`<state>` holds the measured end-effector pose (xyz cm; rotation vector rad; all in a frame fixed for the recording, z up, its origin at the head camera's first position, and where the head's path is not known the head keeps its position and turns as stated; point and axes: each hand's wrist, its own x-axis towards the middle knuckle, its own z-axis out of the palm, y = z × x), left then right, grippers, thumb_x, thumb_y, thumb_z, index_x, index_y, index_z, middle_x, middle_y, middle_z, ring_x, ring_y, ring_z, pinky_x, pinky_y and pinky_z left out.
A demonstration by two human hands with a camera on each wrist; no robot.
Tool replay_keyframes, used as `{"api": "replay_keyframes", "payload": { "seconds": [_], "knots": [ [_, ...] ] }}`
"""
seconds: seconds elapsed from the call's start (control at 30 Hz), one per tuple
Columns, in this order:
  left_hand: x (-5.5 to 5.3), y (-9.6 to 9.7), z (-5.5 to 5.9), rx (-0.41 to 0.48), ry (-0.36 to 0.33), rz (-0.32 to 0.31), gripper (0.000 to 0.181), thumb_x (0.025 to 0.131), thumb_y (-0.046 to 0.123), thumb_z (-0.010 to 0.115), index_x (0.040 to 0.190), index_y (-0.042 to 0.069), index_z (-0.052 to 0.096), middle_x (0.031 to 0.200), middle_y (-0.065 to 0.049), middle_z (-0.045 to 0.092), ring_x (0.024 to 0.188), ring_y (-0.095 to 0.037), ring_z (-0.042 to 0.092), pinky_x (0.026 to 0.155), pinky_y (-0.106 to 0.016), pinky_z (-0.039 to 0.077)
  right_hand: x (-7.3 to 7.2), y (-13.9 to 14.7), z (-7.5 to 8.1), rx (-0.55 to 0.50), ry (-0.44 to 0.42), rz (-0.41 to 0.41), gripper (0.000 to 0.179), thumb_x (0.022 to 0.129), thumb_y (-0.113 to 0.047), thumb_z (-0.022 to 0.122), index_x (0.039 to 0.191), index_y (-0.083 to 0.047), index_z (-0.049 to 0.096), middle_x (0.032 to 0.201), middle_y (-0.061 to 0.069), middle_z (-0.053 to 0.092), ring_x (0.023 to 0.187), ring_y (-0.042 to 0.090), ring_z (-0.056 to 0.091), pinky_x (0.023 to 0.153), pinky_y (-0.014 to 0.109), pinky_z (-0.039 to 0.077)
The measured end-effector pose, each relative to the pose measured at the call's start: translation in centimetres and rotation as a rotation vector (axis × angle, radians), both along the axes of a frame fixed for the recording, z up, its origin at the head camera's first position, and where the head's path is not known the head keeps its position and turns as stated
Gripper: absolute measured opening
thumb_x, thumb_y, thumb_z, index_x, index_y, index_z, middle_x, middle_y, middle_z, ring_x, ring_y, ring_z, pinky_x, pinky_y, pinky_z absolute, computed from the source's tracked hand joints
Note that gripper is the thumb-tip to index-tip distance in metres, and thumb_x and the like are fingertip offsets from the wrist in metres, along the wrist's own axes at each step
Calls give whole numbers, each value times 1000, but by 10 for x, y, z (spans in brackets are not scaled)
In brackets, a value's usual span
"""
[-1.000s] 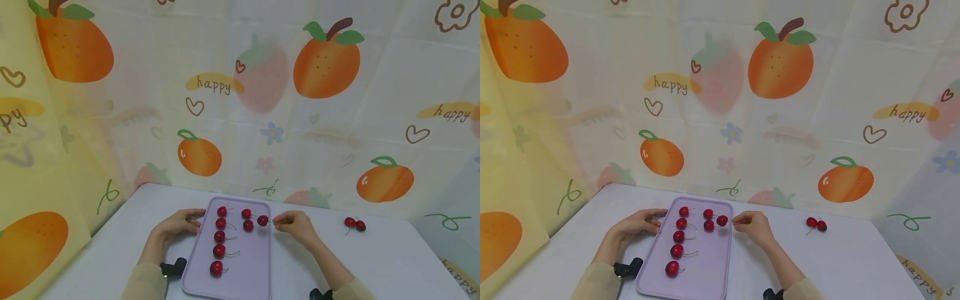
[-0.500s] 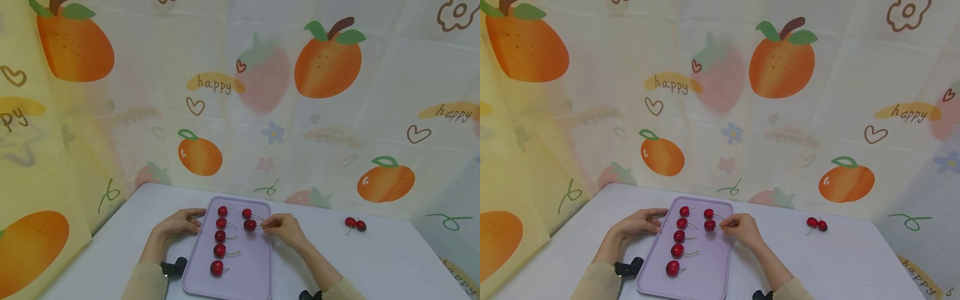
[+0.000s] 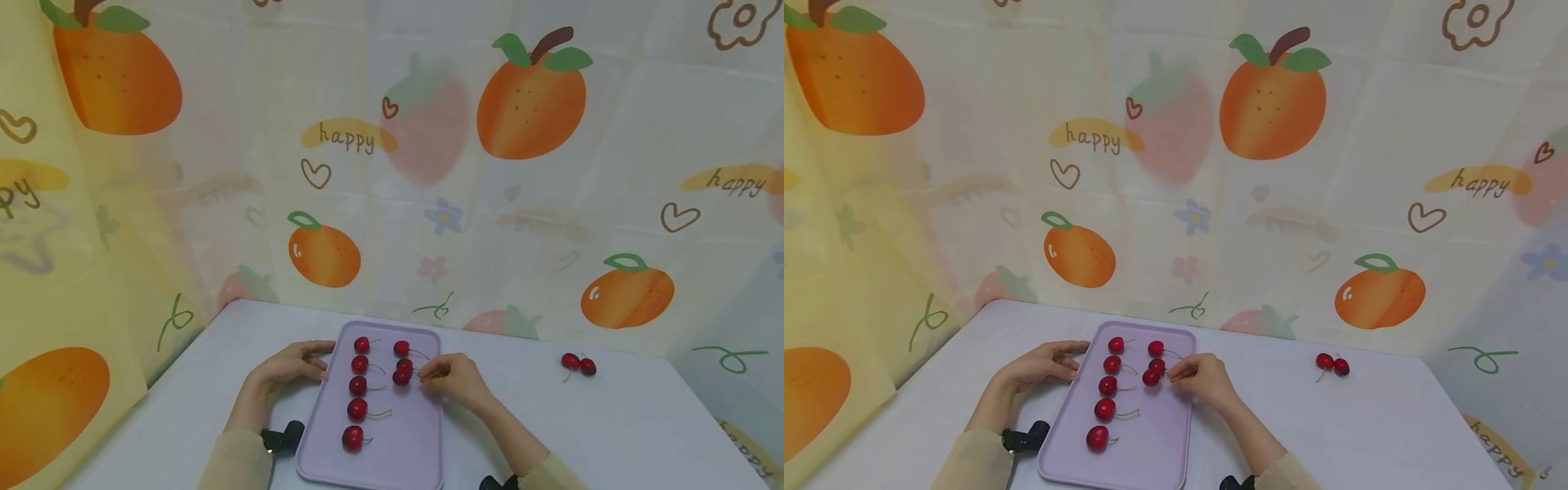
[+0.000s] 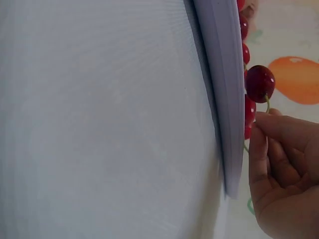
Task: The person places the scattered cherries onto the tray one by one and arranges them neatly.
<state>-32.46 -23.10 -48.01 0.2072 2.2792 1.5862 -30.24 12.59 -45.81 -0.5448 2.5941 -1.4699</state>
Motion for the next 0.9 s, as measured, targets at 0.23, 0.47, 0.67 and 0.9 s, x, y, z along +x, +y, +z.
{"api": "replay_keyframes", "payload": {
  "seconds": [0.23, 0.47, 0.67, 0.9],
  "knots": [
    [-1, -1, -1, -1, 19, -17, 70, 83, 11, 75, 146, 2, 45, 105, -11, 69, 89, -17, 62, 85, -26, 52, -2, -2, -5, 17, 9, 9, 11, 79, -2, 76, 90, -4, 76, 86, 11, 76, 76, 8, 68, 65, 18, 53],
    [-1, -1, -1, -6, 14, -6, 71, 82, 13, 76, 146, 4, 46, 113, -10, 68, 91, -17, 61, 86, -25, 52, -2, -3, -6, 52, 40, 22, 10, 78, 0, 76, 87, -4, 76, 84, 11, 76, 74, 6, 68, 65, 17, 53],
    [0, -1, 0, -11, 18, -15, 71, 83, 14, 76, 146, 3, 46, 108, -10, 69, 91, -17, 61, 87, -26, 54, 0, -5, -5, 72, 50, 16, 10, 77, 1, 76, 86, -4, 76, 82, 9, 76, 72, 6, 67, 63, 17, 52],
    [1, -1, 2, 0, 16, -13, 71, 83, 13, 75, 147, 4, 45, 102, -7, 68, 89, -17, 60, 86, -25, 52, 0, -6, -5, 79, 46, -2, 10, 78, 1, 75, 86, -5, 76, 81, 8, 76, 72, 7, 66, 63, 18, 52]
  ]
}}
